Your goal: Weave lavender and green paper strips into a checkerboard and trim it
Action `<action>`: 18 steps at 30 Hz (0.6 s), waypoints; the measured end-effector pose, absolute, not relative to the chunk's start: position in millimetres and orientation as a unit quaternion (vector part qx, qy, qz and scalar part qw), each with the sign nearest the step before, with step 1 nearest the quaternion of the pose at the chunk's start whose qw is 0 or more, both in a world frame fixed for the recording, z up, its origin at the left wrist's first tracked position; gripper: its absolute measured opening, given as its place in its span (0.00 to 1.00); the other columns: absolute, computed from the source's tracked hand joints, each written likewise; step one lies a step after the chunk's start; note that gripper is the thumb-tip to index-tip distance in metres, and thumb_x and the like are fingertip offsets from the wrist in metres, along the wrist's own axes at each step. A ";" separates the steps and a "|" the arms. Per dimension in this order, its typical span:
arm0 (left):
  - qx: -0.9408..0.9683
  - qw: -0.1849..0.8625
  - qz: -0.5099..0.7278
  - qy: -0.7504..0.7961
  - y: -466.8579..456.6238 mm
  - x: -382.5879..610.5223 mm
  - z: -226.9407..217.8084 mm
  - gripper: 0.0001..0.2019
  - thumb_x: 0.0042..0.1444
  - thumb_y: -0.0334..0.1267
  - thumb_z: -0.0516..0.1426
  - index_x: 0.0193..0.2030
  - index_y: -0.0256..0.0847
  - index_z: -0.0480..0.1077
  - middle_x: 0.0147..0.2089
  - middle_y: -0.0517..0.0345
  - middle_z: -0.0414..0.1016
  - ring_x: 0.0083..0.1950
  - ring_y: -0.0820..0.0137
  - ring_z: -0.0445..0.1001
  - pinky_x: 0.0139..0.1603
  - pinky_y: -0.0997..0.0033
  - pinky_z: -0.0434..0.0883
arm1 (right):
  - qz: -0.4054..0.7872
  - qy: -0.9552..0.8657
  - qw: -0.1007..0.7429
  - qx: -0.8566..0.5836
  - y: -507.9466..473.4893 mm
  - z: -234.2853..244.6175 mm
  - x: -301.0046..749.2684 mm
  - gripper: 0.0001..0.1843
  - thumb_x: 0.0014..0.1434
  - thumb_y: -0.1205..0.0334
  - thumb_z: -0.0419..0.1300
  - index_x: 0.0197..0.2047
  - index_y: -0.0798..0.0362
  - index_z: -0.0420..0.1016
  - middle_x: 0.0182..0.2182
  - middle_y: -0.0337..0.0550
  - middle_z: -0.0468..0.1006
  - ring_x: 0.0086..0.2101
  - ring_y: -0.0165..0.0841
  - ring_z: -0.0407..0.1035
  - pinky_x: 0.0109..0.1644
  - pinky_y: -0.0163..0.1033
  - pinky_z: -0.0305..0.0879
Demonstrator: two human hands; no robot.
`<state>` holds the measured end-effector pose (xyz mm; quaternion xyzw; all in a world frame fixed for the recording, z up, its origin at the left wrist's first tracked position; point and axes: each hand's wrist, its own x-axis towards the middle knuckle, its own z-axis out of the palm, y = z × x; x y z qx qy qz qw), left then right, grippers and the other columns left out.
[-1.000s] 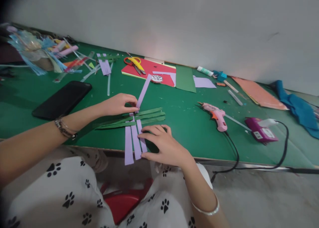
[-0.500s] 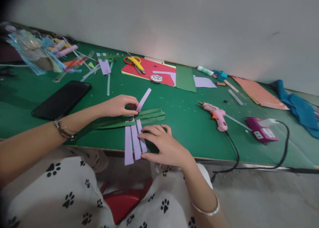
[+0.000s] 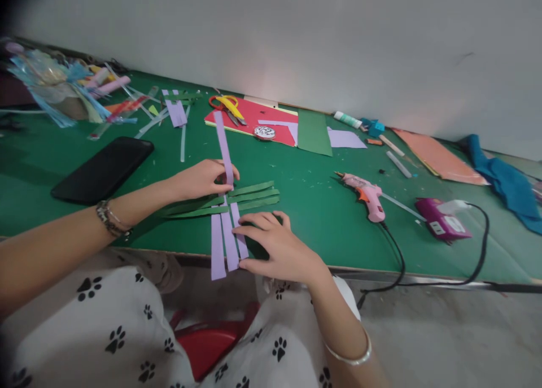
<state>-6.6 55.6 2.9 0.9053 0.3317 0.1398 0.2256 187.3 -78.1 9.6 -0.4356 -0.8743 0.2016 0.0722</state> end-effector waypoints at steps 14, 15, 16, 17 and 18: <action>0.941 0.143 0.146 0.268 55.9 -13.2 1.7 0.08 0.55 0.34 0.52 0.35 0.36 0.72 0.36 0.53 0.69 0.36 0.69 0.69 0.39 0.73 0.65 | 0.148 -0.803 0.286 -0.502 -61.0 12.7 185.6 0.19 0.58 0.54 0.53 0.52 0.48 0.65 0.45 0.47 0.72 0.47 0.37 0.65 0.55 0.50 0.54; 0.946 0.144 0.137 0.255 54.9 -13.9 2.2 0.09 0.55 0.33 0.51 0.36 0.36 0.72 0.37 0.53 0.70 0.38 0.69 0.70 0.39 0.73 0.65 | 0.143 -0.786 0.315 -0.512 -55.5 13.2 185.5 0.21 0.57 0.54 0.54 0.53 0.48 0.62 0.45 0.47 0.72 0.46 0.37 0.66 0.53 0.49 0.57; 0.950 0.147 0.130 0.243 53.6 -14.8 2.9 0.10 0.54 0.30 0.50 0.38 0.36 0.72 0.38 0.53 0.71 0.39 0.69 0.70 0.41 0.73 0.65 | 0.138 -0.771 0.338 -0.522 -50.1 13.6 185.1 0.24 0.56 0.54 0.55 0.56 0.48 0.60 0.46 0.47 0.71 0.46 0.37 0.66 0.52 0.48 0.58; 0.953 0.152 0.122 0.234 52.1 -16.0 3.7 0.13 0.53 0.27 0.49 0.40 0.36 0.72 0.40 0.52 0.71 0.41 0.69 0.70 0.42 0.74 0.65 | 0.134 -0.759 0.355 -0.530 -45.2 13.9 184.3 0.28 0.55 0.55 0.55 0.58 0.48 0.56 0.47 0.48 0.69 0.46 0.38 0.65 0.52 0.48 0.59; 0.954 0.156 0.114 0.228 50.6 -17.4 4.4 0.15 0.52 0.25 0.47 0.42 0.37 0.71 0.42 0.52 0.72 0.43 0.70 0.71 0.44 0.74 0.65 | 0.129 -0.751 0.365 -0.534 -40.9 14.3 183.1 0.31 0.54 0.55 0.56 0.60 0.47 0.53 0.48 0.48 0.68 0.47 0.38 0.65 0.53 0.49 0.58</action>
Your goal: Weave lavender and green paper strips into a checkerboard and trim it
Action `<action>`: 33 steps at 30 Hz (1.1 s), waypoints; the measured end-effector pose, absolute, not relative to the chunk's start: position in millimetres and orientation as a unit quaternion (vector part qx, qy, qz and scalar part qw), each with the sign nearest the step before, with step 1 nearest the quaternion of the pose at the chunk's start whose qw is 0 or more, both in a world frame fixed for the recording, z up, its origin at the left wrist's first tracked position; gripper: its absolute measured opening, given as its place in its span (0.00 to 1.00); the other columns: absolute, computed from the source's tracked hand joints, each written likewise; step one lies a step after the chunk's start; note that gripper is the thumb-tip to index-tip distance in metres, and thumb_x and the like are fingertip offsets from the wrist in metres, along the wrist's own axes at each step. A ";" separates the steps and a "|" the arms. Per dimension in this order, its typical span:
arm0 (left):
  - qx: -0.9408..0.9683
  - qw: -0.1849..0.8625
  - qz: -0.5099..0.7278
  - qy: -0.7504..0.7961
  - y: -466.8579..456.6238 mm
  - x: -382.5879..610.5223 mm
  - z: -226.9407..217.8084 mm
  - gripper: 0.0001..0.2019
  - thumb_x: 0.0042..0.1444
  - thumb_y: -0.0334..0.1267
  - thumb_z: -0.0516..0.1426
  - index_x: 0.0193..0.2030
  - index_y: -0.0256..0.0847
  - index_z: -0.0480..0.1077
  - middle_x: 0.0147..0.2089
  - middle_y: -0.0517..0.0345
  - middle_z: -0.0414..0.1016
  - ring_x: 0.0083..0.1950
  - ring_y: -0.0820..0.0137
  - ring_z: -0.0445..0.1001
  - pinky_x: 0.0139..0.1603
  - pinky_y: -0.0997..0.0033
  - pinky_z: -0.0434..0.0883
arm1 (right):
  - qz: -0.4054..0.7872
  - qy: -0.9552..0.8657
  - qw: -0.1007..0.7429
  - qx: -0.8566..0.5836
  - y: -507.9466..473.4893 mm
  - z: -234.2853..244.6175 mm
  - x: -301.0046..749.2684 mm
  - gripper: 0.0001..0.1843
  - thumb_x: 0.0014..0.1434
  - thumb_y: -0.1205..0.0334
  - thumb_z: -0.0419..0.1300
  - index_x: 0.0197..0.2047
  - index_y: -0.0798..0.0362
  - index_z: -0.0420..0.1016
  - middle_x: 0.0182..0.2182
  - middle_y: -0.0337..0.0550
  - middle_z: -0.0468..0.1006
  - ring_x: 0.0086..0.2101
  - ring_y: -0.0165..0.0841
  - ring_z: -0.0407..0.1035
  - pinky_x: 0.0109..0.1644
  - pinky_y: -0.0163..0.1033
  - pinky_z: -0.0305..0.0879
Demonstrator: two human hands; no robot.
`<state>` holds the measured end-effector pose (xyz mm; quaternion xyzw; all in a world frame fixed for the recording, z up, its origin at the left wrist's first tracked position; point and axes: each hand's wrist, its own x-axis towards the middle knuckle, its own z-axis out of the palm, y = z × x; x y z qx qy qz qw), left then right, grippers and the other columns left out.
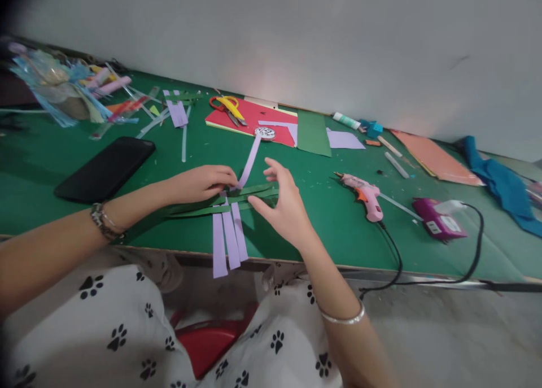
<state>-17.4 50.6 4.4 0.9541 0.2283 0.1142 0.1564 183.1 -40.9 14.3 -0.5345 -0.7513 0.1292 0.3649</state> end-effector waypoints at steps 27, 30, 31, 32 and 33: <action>0.930 0.279 0.075 0.227 39.9 -46.4 -1.9 0.23 0.65 0.42 0.34 0.56 0.46 0.64 0.61 0.56 0.63 0.65 0.67 0.54 0.64 0.55 0.45 | 0.304 -0.815 0.330 -0.368 -61.3 25.7 186.8 0.26 0.61 0.43 0.44 0.42 0.53 0.74 0.32 0.44 0.78 0.34 0.31 0.71 0.41 0.39 0.67; 0.927 0.265 0.100 0.247 38.4 -50.4 2.0 0.22 0.62 0.47 0.40 0.55 0.41 0.64 0.59 0.51 0.65 0.62 0.65 0.58 0.62 0.61 0.52 | 0.221 -0.835 0.300 -0.405 -62.7 20.9 182.5 0.16 0.61 0.54 0.49 0.42 0.53 0.74 0.39 0.46 0.78 0.40 0.32 0.70 0.45 0.40 0.66; 0.926 0.254 0.101 0.259 37.0 -52.8 3.7 0.22 0.61 0.49 0.43 0.55 0.41 0.65 0.59 0.50 0.65 0.60 0.64 0.60 0.60 0.62 0.55 | 0.194 -0.848 0.273 -0.411 -63.1 18.4 180.6 0.15 0.61 0.57 0.50 0.43 0.53 0.74 0.42 0.47 0.77 0.43 0.33 0.70 0.47 0.41 0.65; 0.926 0.241 0.098 0.273 35.2 -55.7 5.6 0.23 0.59 0.51 0.45 0.54 0.40 0.65 0.58 0.49 0.65 0.59 0.63 0.61 0.59 0.64 0.57 | 0.172 -0.861 0.243 -0.412 -63.4 15.8 178.8 0.15 0.61 0.59 0.50 0.44 0.54 0.74 0.44 0.48 0.76 0.45 0.34 0.69 0.49 0.43 0.64; 0.927 0.225 0.091 0.287 33.0 -59.0 7.4 0.23 0.57 0.52 0.48 0.53 0.41 0.66 0.57 0.49 0.65 0.58 0.62 0.62 0.58 0.64 0.58 | 0.155 -0.873 0.215 -0.409 -63.8 13.1 177.2 0.15 0.61 0.60 0.49 0.44 0.54 0.74 0.45 0.48 0.76 0.46 0.35 0.68 0.50 0.44 0.64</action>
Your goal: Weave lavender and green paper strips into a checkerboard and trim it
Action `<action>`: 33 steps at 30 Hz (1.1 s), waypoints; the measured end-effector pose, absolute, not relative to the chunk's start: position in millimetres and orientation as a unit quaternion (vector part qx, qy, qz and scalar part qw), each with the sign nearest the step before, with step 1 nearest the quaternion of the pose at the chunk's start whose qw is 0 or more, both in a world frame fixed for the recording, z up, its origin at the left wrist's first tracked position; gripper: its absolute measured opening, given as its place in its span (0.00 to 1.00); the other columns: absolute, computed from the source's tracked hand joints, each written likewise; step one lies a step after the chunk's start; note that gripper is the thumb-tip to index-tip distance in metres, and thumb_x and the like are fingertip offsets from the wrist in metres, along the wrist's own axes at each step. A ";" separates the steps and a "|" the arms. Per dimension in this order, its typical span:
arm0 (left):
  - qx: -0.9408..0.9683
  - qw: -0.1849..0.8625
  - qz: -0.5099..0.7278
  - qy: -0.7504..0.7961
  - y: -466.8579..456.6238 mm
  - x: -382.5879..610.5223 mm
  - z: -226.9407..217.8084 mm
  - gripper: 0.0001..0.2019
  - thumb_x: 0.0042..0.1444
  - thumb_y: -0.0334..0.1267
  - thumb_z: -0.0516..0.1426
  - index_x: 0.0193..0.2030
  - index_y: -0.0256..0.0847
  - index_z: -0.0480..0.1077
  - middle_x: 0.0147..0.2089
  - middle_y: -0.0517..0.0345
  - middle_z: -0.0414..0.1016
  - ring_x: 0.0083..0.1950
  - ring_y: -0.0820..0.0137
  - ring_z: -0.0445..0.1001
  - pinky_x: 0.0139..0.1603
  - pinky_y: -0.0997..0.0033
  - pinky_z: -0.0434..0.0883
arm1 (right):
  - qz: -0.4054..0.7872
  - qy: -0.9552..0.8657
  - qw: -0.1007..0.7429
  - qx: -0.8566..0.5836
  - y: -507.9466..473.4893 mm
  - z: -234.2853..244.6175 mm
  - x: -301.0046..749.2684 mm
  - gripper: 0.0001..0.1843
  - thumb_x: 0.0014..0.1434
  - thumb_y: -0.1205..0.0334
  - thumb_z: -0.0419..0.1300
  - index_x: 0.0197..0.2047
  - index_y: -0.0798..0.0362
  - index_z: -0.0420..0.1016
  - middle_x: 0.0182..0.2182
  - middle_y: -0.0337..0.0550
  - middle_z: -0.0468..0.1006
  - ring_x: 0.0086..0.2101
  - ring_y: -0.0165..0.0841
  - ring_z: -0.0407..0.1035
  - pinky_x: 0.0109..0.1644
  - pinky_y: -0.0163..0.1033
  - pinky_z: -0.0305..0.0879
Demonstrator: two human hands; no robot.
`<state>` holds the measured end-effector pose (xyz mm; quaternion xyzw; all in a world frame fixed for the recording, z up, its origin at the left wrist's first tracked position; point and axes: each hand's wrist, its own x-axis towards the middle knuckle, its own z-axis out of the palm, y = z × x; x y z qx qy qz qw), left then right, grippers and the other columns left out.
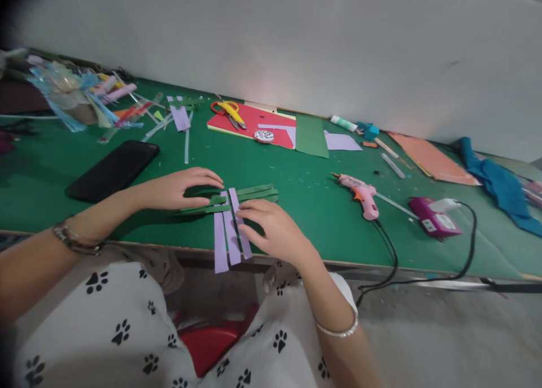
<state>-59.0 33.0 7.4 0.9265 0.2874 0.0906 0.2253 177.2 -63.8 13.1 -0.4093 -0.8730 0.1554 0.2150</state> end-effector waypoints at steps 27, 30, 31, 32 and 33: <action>0.883 0.203 0.063 0.419 -4.2 -108.5 11.0 0.15 0.54 0.51 0.50 0.36 0.43 0.68 0.36 0.56 0.70 0.34 0.69 0.69 0.32 0.73 0.65 | 0.170 -0.884 0.171 -0.400 -61.2 5.8 174.7 0.14 0.61 0.62 0.49 0.43 0.57 0.73 0.43 0.49 0.75 0.43 0.35 0.68 0.50 0.44 0.64; 0.878 0.189 0.075 0.433 -4.5 -98.7 17.5 0.18 0.55 0.54 0.48 0.37 0.42 0.69 0.38 0.54 0.71 0.35 0.67 0.69 0.33 0.72 0.65 | 0.157 -0.880 0.168 -0.417 -61.9 5.4 170.0 0.14 0.61 0.62 0.50 0.42 0.58 0.73 0.42 0.50 0.74 0.43 0.36 0.67 0.49 0.44 0.64; 0.878 0.183 0.078 0.435 -3.9 -94.3 19.2 0.19 0.56 0.54 0.47 0.37 0.41 0.69 0.39 0.54 0.71 0.36 0.67 0.69 0.34 0.71 0.65 | 0.148 -0.877 0.167 -0.425 -62.4 4.8 167.4 0.14 0.61 0.62 0.50 0.42 0.58 0.73 0.41 0.50 0.74 0.43 0.36 0.67 0.49 0.44 0.64; 0.880 0.175 0.082 0.434 -3.0 -89.4 20.5 0.19 0.56 0.53 0.46 0.38 0.41 0.69 0.40 0.53 0.71 0.37 0.67 0.69 0.34 0.71 0.66 | 0.138 -0.874 0.169 -0.434 -62.9 3.8 164.4 0.13 0.60 0.62 0.50 0.42 0.57 0.73 0.41 0.50 0.74 0.42 0.36 0.67 0.48 0.44 0.64; 0.884 0.163 0.089 0.429 -1.7 -84.1 21.3 0.19 0.57 0.52 0.46 0.39 0.41 0.69 0.41 0.53 0.71 0.38 0.66 0.69 0.36 0.70 0.66 | 0.129 -0.871 0.172 -0.442 -63.4 2.5 161.5 0.13 0.60 0.63 0.50 0.42 0.57 0.73 0.40 0.50 0.73 0.42 0.37 0.67 0.47 0.43 0.64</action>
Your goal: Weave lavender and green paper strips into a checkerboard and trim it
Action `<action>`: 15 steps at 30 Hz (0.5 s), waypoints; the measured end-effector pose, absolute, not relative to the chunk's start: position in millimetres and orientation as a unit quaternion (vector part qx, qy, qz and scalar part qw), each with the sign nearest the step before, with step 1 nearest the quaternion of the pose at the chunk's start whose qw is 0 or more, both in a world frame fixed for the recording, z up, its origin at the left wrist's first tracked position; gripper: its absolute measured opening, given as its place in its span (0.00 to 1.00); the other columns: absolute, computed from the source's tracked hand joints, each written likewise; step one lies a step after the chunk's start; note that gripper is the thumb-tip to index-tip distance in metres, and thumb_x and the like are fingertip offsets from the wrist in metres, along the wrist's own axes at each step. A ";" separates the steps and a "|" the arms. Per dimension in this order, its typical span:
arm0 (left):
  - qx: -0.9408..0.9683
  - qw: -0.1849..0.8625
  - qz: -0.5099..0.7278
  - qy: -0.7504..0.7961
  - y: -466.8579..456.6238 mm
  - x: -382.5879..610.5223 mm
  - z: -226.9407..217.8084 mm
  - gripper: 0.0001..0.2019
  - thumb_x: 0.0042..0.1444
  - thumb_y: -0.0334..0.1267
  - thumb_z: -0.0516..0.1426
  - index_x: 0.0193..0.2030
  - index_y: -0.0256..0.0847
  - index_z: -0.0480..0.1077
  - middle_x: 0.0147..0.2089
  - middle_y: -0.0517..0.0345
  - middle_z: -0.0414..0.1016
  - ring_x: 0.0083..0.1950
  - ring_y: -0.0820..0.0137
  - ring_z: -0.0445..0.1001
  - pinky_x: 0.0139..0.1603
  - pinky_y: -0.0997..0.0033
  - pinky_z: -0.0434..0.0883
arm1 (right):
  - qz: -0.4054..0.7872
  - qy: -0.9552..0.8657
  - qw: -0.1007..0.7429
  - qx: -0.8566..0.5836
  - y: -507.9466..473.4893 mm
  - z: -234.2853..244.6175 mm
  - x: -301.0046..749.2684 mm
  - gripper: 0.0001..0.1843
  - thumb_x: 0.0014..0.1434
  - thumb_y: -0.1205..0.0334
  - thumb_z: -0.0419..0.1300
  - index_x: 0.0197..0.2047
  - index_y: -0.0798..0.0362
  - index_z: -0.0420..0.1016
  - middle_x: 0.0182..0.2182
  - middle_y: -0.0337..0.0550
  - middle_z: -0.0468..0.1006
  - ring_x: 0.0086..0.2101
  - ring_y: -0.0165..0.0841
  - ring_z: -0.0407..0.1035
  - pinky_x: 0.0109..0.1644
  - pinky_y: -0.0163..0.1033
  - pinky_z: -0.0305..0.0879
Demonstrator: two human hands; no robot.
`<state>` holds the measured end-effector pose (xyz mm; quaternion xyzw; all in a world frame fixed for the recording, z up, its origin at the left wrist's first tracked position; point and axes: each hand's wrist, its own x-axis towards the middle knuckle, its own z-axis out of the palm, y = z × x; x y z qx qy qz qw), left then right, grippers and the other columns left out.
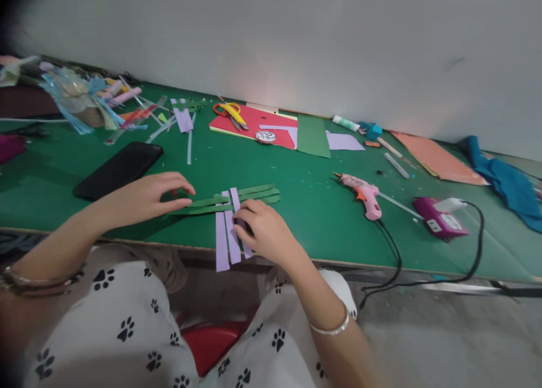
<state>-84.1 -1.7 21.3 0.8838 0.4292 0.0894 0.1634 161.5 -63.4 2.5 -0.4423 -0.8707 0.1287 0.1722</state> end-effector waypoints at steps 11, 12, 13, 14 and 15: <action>0.910 -0.042 0.036 0.412 1.7 -23.7 25.4 0.13 0.56 0.40 0.55 0.46 0.38 0.71 0.49 0.48 0.71 0.51 0.57 0.66 0.46 0.60 0.63 | 0.038 -0.797 0.289 -0.529 -30.9 -1.8 183.1 0.14 0.56 0.70 0.51 0.45 0.51 0.70 0.42 0.47 0.73 0.43 0.38 0.66 0.48 0.46 0.62; 0.908 -0.062 0.038 0.412 0.4 -22.5 25.5 0.12 0.56 0.38 0.55 0.46 0.38 0.71 0.51 0.48 0.70 0.52 0.57 0.65 0.48 0.59 0.61 | 0.037 -0.801 0.268 -0.534 -24.6 -0.4 185.7 0.15 0.55 0.70 0.52 0.46 0.51 0.69 0.43 0.47 0.73 0.44 0.39 0.65 0.48 0.46 0.61; 0.906 -0.081 0.042 0.413 -0.3 -22.5 25.7 0.11 0.56 0.36 0.55 0.45 0.38 0.71 0.53 0.48 0.69 0.54 0.57 0.64 0.51 0.57 0.59 | 0.037 -0.807 0.236 -0.541 -18.8 1.2 187.1 0.17 0.54 0.70 0.54 0.48 0.52 0.69 0.44 0.48 0.72 0.45 0.40 0.65 0.48 0.47 0.61; 0.904 -0.095 0.047 0.413 -0.2 -23.3 26.4 0.10 0.56 0.35 0.55 0.44 0.38 0.71 0.53 0.48 0.69 0.55 0.58 0.64 0.53 0.55 0.57 | 0.038 -0.811 0.197 -0.549 -13.5 3.1 187.3 0.17 0.54 0.69 0.55 0.48 0.52 0.69 0.45 0.48 0.72 0.45 0.41 0.64 0.47 0.48 0.61; 0.904 -0.103 0.050 0.411 0.7 -24.7 27.6 0.10 0.56 0.34 0.55 0.44 0.39 0.71 0.53 0.49 0.70 0.54 0.59 0.64 0.54 0.55 0.56 | 0.040 -0.814 0.156 -0.559 -9.0 5.0 186.5 0.18 0.53 0.68 0.57 0.48 0.51 0.69 0.45 0.48 0.72 0.46 0.42 0.64 0.46 0.48 0.60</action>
